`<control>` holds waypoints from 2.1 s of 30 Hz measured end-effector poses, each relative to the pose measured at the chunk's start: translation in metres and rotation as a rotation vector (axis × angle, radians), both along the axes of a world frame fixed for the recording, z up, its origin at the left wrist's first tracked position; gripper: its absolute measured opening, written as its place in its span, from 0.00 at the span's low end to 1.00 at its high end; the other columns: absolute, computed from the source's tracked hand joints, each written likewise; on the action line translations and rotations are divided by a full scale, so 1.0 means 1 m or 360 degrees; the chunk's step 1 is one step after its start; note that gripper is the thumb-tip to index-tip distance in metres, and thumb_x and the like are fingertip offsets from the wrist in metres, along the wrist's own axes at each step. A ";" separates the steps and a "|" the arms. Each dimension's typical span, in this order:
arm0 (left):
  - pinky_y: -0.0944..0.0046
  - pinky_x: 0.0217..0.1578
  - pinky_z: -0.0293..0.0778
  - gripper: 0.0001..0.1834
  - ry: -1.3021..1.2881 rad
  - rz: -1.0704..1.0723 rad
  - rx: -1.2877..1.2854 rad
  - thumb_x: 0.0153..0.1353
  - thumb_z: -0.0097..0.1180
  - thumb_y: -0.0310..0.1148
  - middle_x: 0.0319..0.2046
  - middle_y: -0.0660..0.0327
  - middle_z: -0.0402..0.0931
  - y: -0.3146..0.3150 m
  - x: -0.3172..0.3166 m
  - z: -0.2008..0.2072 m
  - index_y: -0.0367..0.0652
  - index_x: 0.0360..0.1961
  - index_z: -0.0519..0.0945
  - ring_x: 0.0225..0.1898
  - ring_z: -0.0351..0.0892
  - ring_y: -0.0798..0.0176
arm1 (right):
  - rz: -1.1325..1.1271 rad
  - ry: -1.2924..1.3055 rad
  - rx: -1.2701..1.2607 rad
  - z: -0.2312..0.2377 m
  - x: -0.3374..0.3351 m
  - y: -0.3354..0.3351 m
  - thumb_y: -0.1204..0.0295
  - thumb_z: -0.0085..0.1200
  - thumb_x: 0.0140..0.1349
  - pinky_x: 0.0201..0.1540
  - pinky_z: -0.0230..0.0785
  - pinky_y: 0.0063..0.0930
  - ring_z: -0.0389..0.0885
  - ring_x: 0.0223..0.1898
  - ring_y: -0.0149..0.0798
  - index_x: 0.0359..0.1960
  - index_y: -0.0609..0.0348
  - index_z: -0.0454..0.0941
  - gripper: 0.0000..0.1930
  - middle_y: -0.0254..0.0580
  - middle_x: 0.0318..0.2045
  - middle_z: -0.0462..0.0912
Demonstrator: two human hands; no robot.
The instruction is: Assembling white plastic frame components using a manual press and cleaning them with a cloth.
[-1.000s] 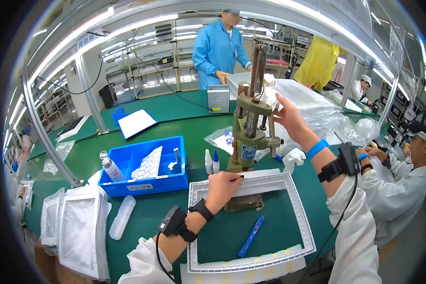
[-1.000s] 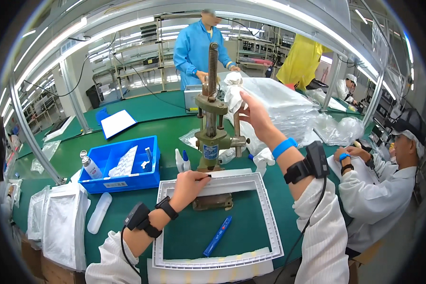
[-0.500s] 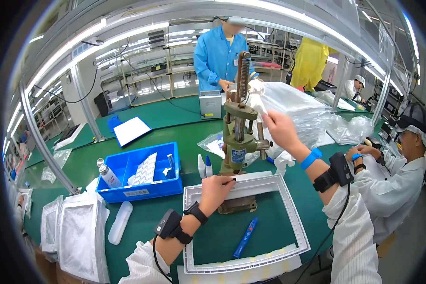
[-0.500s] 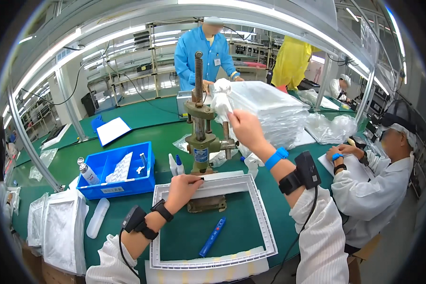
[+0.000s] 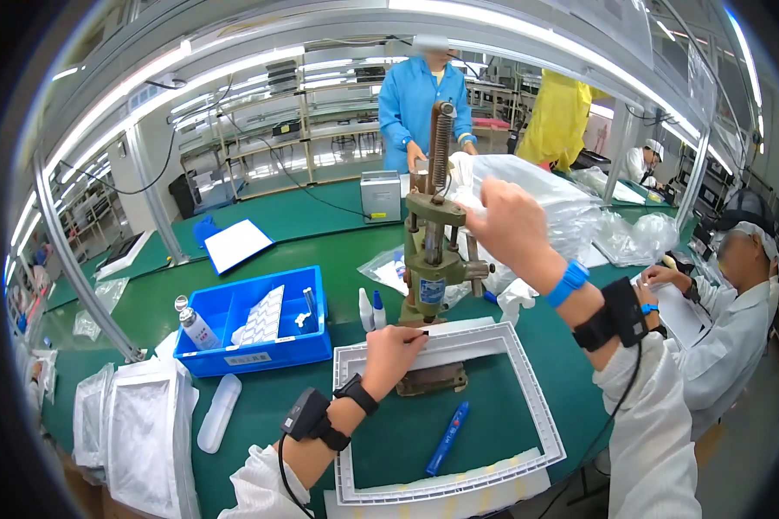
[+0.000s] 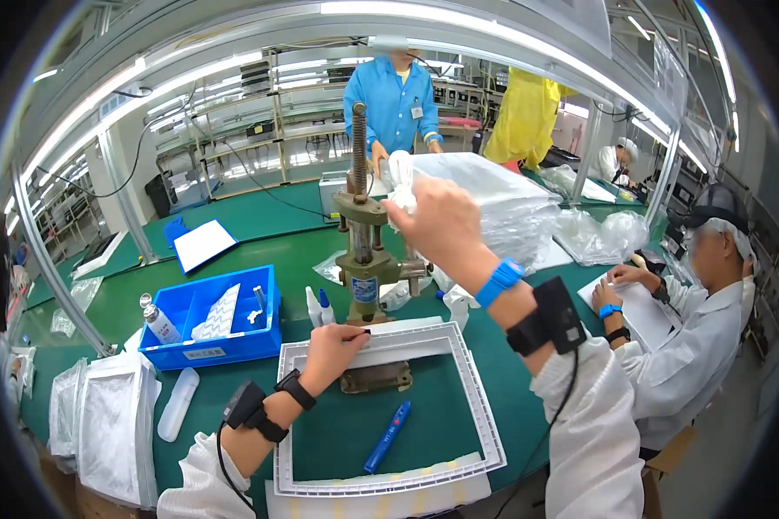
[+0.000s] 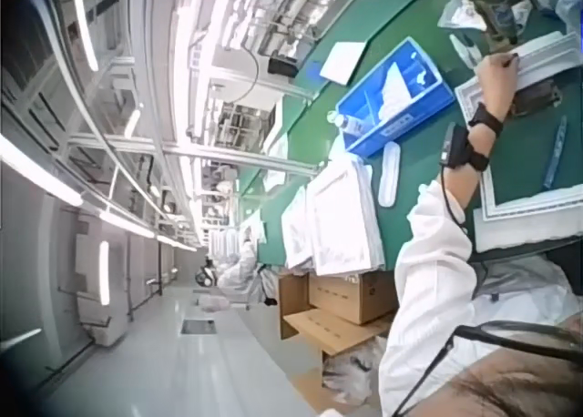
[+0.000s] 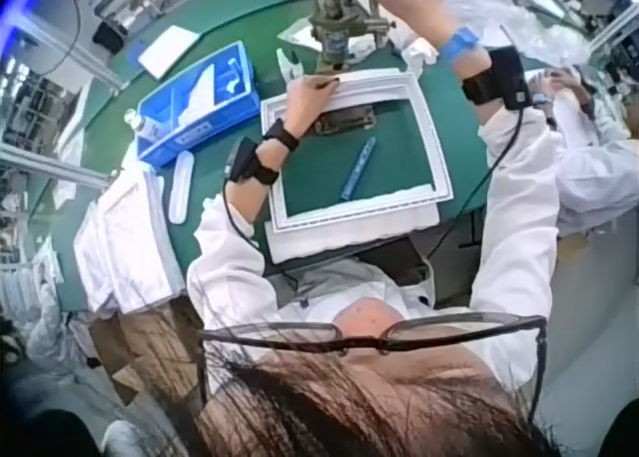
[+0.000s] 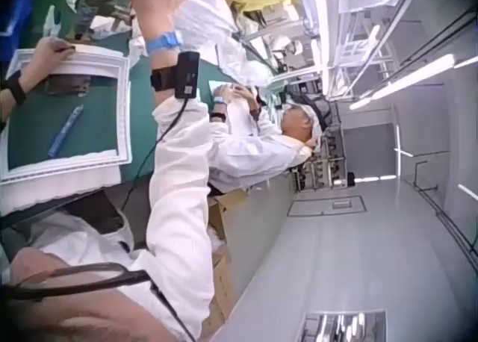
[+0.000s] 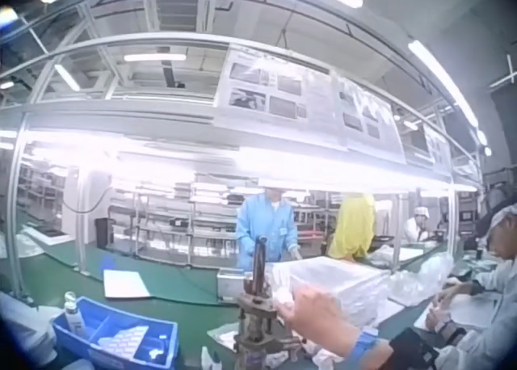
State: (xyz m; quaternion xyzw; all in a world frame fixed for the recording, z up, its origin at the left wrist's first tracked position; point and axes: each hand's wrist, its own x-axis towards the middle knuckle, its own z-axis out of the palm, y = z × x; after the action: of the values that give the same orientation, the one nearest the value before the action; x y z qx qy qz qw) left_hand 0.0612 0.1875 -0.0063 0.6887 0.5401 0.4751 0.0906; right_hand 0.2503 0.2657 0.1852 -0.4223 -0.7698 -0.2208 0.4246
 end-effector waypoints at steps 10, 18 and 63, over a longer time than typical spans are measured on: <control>0.61 0.31 0.78 0.10 0.0038 -0.0039 -0.0029 0.54 0.65 0.33 0.27 0.49 0.83 0.002 -0.007 -0.003 0.39 0.34 0.87 0.28 0.85 0.51 | 0.0072 -0.0506 0.0062 -0.035 -0.006 0.018 0.73 0.54 0.53 0.37 0.70 0.45 0.80 0.30 0.52 0.26 0.57 0.77 0.03 0.48 0.23 0.81; 0.62 0.33 0.79 0.10 -0.0077 0.0019 -0.0061 0.53 0.66 0.34 0.26 0.51 0.83 0.001 -0.006 -0.004 0.39 0.33 0.87 0.28 0.85 0.52 | 0.0343 0.0208 -0.0592 -0.053 0.059 -0.096 0.70 0.55 0.61 0.27 0.68 0.40 0.77 0.24 0.51 0.28 0.60 0.77 0.07 0.47 0.22 0.78; 0.58 0.53 0.73 0.09 -0.1594 -0.0254 -0.1096 0.63 0.55 0.27 0.59 0.51 0.72 -0.226 -0.096 0.078 0.35 0.43 0.80 0.51 0.76 0.61 | 0.0316 0.1570 -0.1981 -0.133 0.205 -0.250 0.67 0.48 0.66 0.25 0.62 0.16 0.72 0.22 0.23 0.41 0.64 0.81 0.13 0.30 0.24 0.79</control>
State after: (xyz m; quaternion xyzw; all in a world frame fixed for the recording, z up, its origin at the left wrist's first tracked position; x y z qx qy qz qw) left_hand -0.0349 -0.0381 0.0714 0.3513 0.5011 0.5310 0.5861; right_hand 0.4558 0.0159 0.0526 -0.5601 -0.5092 0.5004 0.4202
